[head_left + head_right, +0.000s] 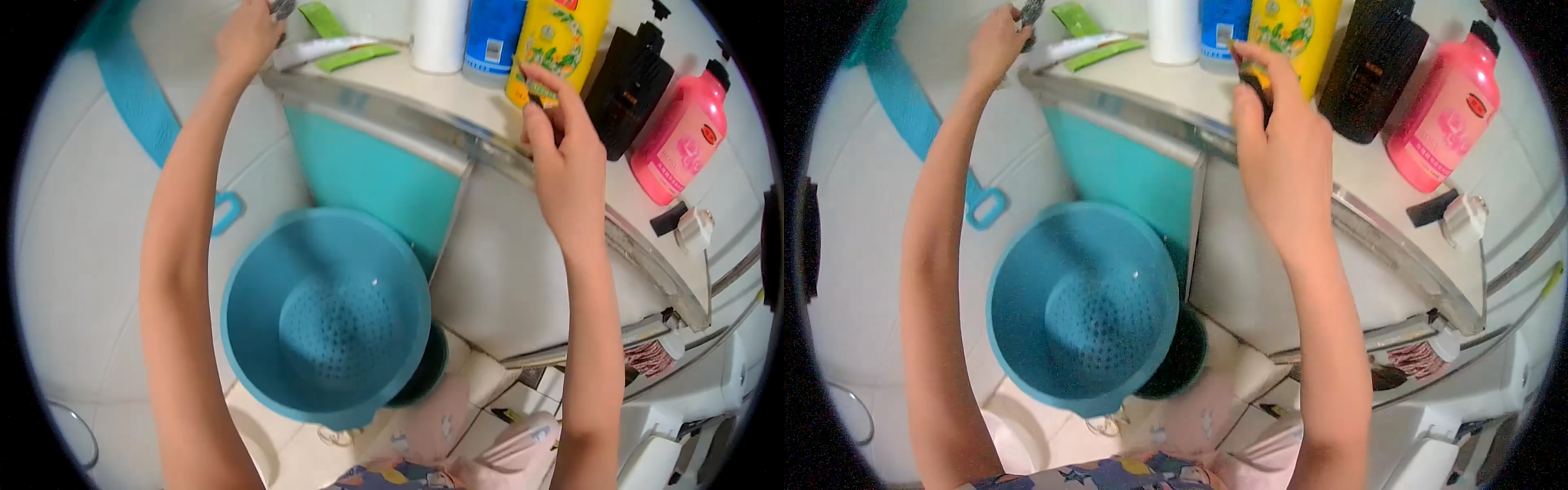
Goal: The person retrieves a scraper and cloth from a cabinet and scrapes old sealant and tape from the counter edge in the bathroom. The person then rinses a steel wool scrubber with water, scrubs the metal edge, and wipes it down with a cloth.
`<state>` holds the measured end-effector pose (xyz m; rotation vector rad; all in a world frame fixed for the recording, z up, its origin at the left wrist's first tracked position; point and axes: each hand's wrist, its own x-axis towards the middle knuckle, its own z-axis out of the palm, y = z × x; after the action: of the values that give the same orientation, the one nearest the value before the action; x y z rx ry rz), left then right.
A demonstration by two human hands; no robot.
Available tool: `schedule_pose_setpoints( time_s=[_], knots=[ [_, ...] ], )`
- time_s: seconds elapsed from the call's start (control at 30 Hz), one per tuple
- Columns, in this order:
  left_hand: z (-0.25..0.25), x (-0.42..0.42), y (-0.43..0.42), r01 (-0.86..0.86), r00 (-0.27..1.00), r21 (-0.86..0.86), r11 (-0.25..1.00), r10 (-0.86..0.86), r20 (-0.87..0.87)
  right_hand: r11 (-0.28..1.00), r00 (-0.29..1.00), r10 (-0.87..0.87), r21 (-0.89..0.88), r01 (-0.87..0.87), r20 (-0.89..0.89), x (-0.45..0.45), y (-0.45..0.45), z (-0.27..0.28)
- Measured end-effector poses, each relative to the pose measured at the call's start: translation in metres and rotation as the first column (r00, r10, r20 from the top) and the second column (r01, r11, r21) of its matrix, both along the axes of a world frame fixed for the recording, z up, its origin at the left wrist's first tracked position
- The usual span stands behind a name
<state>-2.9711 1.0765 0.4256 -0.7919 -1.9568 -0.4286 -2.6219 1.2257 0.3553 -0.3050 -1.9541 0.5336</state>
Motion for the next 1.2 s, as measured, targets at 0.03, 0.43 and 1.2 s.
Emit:
schedule_pose_setpoints(
  time_s=[0.03,0.43,1.2],
  knots=[
    [-0.017,0.023,-0.001,0.085,0.990,0.059,0.995,-0.091,0.108,0.999,1.000,0.007,0.042,-0.006,-0.031,-0.001,0.002,-0.001],
    [-0.150,0.225,0.072,0.324,0.743,0.872,0.367,-0.670,0.005,0.974,0.986,0.168,-0.150,-0.169,-0.022,0.013,0.009,0.002],
    [-0.148,0.254,0.094,0.379,0.713,0.893,0.243,-0.692,-0.114,0.794,0.915,0.341,-0.456,-0.403,-0.215,0.013,0.006,0.012]
  ],
)
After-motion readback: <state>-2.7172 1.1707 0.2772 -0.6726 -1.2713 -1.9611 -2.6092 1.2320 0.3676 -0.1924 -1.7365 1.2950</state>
